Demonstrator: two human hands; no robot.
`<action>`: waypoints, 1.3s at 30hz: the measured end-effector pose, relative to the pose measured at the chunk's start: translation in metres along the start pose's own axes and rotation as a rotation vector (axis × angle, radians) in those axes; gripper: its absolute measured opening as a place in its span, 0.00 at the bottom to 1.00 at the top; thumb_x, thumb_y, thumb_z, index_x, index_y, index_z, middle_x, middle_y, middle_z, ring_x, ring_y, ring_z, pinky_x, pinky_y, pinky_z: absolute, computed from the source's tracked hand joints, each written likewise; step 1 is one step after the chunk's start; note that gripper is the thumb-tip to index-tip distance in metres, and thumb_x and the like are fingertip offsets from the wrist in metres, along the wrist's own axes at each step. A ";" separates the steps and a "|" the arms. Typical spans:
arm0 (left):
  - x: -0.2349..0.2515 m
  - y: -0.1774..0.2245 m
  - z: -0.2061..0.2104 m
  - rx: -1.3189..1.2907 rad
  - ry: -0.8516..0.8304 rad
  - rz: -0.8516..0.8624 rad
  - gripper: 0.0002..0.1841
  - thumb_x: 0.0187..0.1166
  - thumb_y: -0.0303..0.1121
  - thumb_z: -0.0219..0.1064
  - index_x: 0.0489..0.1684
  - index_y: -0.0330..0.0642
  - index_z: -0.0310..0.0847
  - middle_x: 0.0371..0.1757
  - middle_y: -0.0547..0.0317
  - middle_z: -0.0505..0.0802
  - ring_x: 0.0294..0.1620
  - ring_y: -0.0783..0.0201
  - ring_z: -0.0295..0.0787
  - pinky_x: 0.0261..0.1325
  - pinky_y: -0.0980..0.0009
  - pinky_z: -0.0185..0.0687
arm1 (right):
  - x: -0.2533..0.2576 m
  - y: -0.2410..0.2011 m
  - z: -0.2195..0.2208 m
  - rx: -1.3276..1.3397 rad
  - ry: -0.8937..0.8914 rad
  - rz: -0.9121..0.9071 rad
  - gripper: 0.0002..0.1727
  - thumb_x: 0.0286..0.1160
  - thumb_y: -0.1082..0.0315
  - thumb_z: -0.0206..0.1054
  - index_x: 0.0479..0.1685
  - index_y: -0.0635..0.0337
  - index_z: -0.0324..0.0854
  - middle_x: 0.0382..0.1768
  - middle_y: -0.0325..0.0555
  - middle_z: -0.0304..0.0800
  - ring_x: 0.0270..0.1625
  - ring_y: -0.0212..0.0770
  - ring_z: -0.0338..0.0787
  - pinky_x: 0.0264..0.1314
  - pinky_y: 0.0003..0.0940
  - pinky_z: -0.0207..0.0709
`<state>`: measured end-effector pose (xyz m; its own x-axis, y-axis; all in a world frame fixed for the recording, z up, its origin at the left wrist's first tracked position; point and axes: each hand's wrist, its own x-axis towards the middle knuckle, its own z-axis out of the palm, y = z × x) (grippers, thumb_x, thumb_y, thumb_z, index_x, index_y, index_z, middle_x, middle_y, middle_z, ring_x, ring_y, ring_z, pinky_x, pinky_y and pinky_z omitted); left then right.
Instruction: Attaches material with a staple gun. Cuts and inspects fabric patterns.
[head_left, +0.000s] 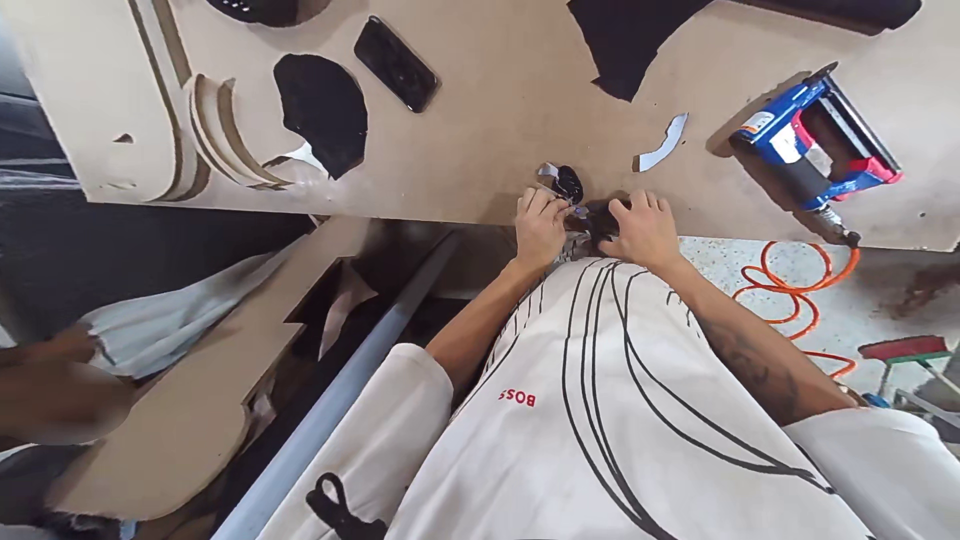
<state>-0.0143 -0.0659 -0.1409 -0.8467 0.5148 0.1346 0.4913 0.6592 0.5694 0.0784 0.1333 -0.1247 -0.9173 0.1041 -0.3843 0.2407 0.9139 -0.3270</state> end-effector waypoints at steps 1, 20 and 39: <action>0.002 0.002 -0.001 0.005 -0.002 0.000 0.06 0.78 0.35 0.74 0.39 0.44 0.95 0.46 0.55 0.92 0.55 0.53 0.86 0.62 0.56 0.81 | 0.000 -0.001 -0.002 0.022 -0.026 0.019 0.35 0.52 0.37 0.77 0.54 0.54 0.84 0.57 0.66 0.83 0.61 0.70 0.84 0.53 0.67 0.77; 0.016 0.032 -0.010 -0.110 -0.192 0.133 0.08 0.80 0.38 0.72 0.43 0.47 0.95 0.49 0.58 0.93 0.57 0.58 0.86 0.63 0.59 0.81 | -0.023 0.001 -0.003 0.122 -0.124 0.219 0.38 0.55 0.36 0.78 0.63 0.52 0.82 0.59 0.66 0.83 0.58 0.70 0.87 0.43 0.68 0.82; 0.004 0.024 -0.014 -0.951 -0.385 -0.790 0.19 0.91 0.40 0.59 0.69 0.35 0.79 0.52 0.47 0.97 0.46 0.54 0.99 0.53 0.56 0.97 | -0.033 0.012 0.000 0.136 -0.135 0.234 0.22 0.76 0.47 0.68 0.54 0.56 0.81 0.45 0.67 0.85 0.41 0.70 0.90 0.32 0.67 0.80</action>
<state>-0.0090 -0.0559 -0.1155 -0.6483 0.3955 -0.6506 -0.5833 0.2913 0.7583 0.1112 0.1414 -0.1159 -0.7837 0.2441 -0.5712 0.4891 0.8093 -0.3252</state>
